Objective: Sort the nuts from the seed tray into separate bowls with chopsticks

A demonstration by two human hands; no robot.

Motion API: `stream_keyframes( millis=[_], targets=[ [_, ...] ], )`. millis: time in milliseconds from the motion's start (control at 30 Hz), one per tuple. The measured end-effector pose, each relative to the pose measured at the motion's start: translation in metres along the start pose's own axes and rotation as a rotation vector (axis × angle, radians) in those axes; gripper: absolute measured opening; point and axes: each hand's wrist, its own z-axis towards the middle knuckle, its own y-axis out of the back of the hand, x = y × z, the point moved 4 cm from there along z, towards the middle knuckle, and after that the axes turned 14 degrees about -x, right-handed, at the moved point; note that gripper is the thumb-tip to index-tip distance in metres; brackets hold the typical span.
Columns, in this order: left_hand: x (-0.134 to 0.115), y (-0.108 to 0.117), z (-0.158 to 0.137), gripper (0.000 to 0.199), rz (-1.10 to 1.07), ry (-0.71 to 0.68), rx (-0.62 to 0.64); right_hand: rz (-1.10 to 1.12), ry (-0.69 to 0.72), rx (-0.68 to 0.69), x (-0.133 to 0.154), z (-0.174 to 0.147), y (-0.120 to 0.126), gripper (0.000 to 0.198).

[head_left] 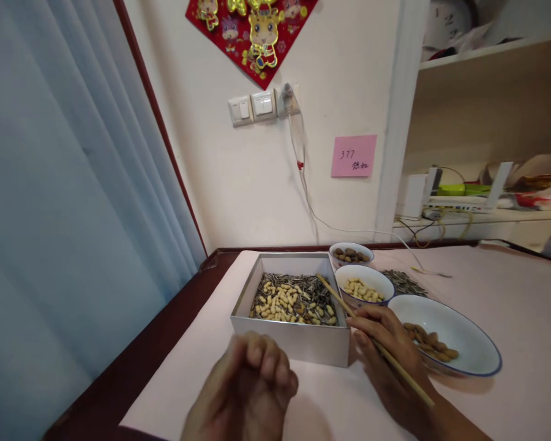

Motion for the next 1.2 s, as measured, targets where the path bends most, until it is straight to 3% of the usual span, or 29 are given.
stream_keyframes(
  millis=[67,200,300,600,767,1200],
  targets=[
    [0.008,-0.024,0.008,0.034,-0.261,0.260,-0.051,-0.007,0.017,0.002,-0.002,-0.002,0.000,0.022],
    [0.020,-0.043,0.016,0.053,-0.434,0.414,-0.233,-0.013,0.055,0.024,-0.005,-0.004,0.002,0.023],
    [0.027,-0.043,0.018,0.053,-0.454,0.451,-0.271,0.002,0.086,0.059,-0.004,-0.003,0.004,0.024],
    [0.034,-0.059,0.028,0.056,-0.547,0.541,-0.130,0.003,0.093,0.081,-0.004,-0.001,0.004,0.025],
    [0.038,-0.062,0.036,0.055,-0.507,0.552,-0.052,0.003,0.091,0.064,-0.005,0.000,0.004,0.024],
    [0.039,-0.066,0.053,0.053,-0.414,0.553,-0.004,-0.006,0.113,0.048,-0.004,0.005,0.003,0.023]
  ],
)
